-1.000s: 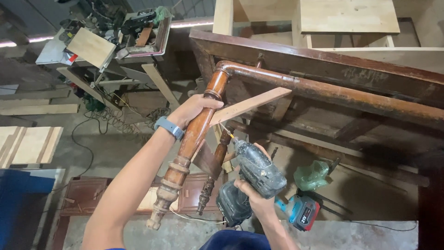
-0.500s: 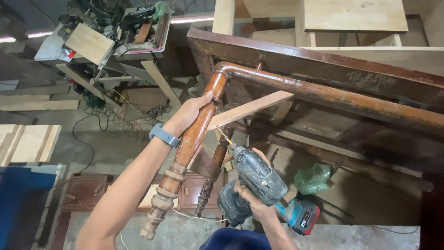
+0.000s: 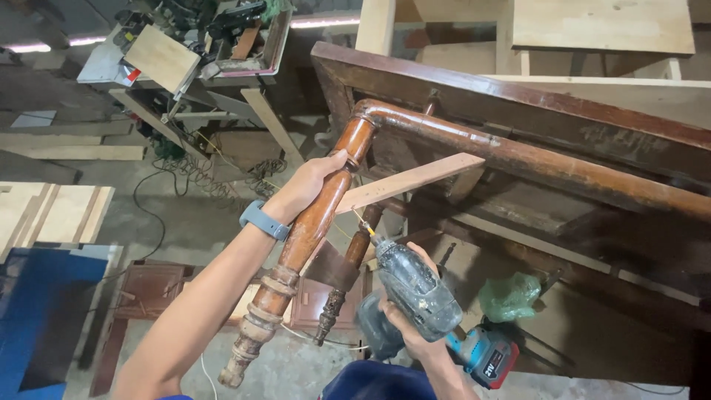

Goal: Using a power drill to drive screws into a wooden furniture frame for assembly.

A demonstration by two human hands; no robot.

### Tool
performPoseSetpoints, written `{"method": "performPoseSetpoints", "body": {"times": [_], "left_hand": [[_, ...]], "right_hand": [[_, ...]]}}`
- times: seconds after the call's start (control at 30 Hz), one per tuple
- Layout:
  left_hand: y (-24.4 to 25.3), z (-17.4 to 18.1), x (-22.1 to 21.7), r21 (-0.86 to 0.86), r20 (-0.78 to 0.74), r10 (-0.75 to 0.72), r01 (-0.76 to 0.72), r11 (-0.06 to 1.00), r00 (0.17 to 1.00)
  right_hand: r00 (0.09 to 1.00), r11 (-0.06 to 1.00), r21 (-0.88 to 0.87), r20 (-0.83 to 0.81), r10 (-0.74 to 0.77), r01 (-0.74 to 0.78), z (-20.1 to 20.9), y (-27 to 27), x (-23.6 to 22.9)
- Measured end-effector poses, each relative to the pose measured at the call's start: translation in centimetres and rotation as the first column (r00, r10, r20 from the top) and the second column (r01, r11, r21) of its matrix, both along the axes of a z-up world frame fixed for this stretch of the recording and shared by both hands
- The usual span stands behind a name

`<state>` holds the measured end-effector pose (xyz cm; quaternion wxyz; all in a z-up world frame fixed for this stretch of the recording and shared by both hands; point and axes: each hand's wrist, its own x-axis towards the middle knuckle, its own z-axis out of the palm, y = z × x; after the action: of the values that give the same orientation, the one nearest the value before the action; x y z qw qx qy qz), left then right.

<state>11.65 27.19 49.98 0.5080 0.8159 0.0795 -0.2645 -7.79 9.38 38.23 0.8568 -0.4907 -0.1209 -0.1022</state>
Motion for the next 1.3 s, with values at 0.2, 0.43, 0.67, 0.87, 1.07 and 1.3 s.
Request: {"method": "performPoseSetpoints", "body": {"times": [0.2,0.43,0.67,0.87,1.07,1.3], "left_hand": [[0.2,-1.0,0.5,0.028,0.018,-0.014,0.014,1.000,1.000],[0.2,-0.5,0.1,-0.059,0.019,0.013,-0.012,0.998,1.000],[0.6,-1.0,0.2,-0.372,-0.076,-0.085,0.051,0.927,0.994],[1.1,-2.1,0.7,-0.491,-0.108,-0.109,0.042,0.870,0.988],[1.1,-2.1,0.6,-0.427,-0.104,-0.087,0.034,0.904,0.991],[1.3,-2.2,0.9,-0.430,-0.108,-0.086,0.032,0.902,0.990]], "right_hand": [[1.000,0.999,-0.050,-0.015,-0.007,0.006,0.2,-0.8,0.2],[0.997,0.996,-0.035,-0.004,0.079,-0.079,0.2,-2.0,1.2],[0.996,0.981,-0.187,-0.085,0.038,-0.054,1.1,-3.1,1.2],[0.986,0.990,0.028,-0.083,0.143,-0.141,0.1,-2.2,1.2],[0.988,0.956,-0.293,-0.155,-0.028,-0.019,0.0,-2.8,1.2],[0.766,0.900,0.436,-0.582,0.273,0.011,-2.5,-2.4,1.4]]}}
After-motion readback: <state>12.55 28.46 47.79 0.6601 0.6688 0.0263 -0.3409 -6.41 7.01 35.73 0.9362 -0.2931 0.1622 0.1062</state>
